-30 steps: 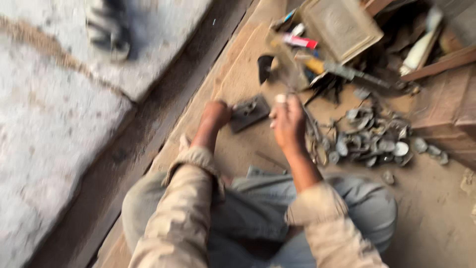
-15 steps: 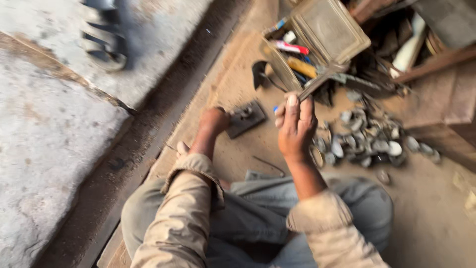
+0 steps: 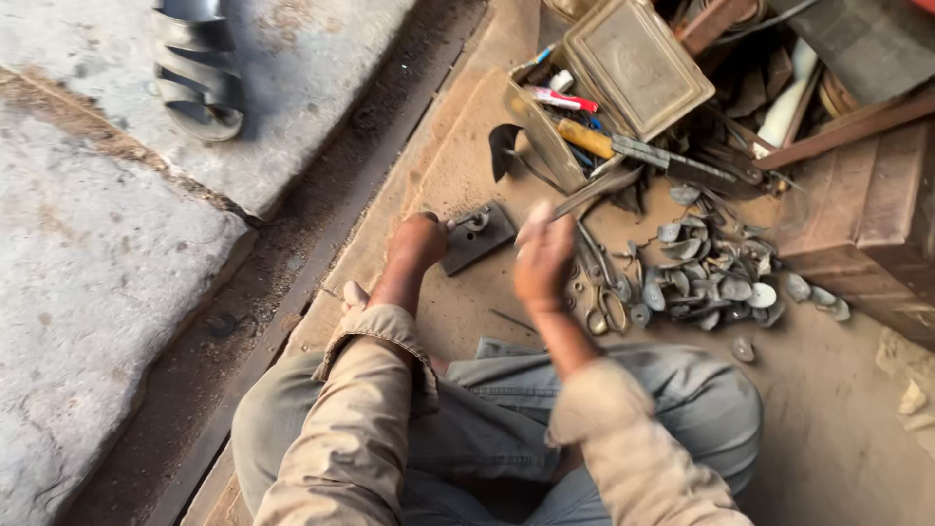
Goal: The person sits on the ground and uses a hammer and a metal file to work on small metal pieces. They repeatedly strike the metal with the hammer and file its surface, handling the pieces with both hands.
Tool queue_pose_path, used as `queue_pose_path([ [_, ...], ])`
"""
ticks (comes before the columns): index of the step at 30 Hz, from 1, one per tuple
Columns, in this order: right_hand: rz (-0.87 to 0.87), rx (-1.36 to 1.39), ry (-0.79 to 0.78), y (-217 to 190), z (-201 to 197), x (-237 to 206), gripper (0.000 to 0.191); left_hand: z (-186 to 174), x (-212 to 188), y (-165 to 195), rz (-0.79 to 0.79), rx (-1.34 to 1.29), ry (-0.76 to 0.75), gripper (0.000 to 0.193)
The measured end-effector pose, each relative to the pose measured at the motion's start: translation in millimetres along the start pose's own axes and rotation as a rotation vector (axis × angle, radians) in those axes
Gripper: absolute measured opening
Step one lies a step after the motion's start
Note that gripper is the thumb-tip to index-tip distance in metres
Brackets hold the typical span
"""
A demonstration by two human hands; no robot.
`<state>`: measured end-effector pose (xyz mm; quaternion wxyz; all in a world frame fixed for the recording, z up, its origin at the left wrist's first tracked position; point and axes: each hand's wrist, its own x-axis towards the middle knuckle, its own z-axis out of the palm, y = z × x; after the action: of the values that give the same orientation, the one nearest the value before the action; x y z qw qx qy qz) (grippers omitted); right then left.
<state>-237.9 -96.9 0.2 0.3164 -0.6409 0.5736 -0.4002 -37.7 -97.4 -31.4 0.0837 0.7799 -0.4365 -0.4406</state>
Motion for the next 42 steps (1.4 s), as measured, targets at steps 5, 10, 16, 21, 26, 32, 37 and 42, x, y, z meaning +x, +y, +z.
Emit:
queue_pose_path([
  [5, 0.124, -0.541, -0.402, 27, 18, -10, 0.029, -1, -1, 0, 0.040, 0.028, 0.057, 0.034],
  [10, 0.168, -0.296, -0.415, 14, -56, -4, 0.033, -6, 5, 5, 0.001, -0.026, 0.164, 0.038],
  [16, 0.427, -0.051, -0.407, 13, -80, -4, 0.030, -4, 11, 0, 0.168, -0.721, -0.054, 0.045],
  [21, 0.472, -0.001, -0.381, 25, -74, 3, 0.030, 23, 10, 1, 0.183, -0.022, 0.038, 0.030],
  [26, 0.499, -0.012, -0.352, 23, -79, 5, 0.030, 37, 13, 15, 0.229, -0.169, 0.146, 0.033],
  [32, 0.507, 0.061, -0.383, 27, -73, 6, 0.029, 33, 4, 14, 0.094, -0.064, 0.061, 0.038],
  [37, 0.472, 0.253, -0.418, 30, -66, 4, 0.022, 27, -4, 17, 0.116, 0.024, 0.131, 0.028],
  [42, 0.579, 0.370, -0.483, 33, -67, -2, 0.020, 15, -17, 36, 0.008, -0.186, 0.031, 0.033],
])
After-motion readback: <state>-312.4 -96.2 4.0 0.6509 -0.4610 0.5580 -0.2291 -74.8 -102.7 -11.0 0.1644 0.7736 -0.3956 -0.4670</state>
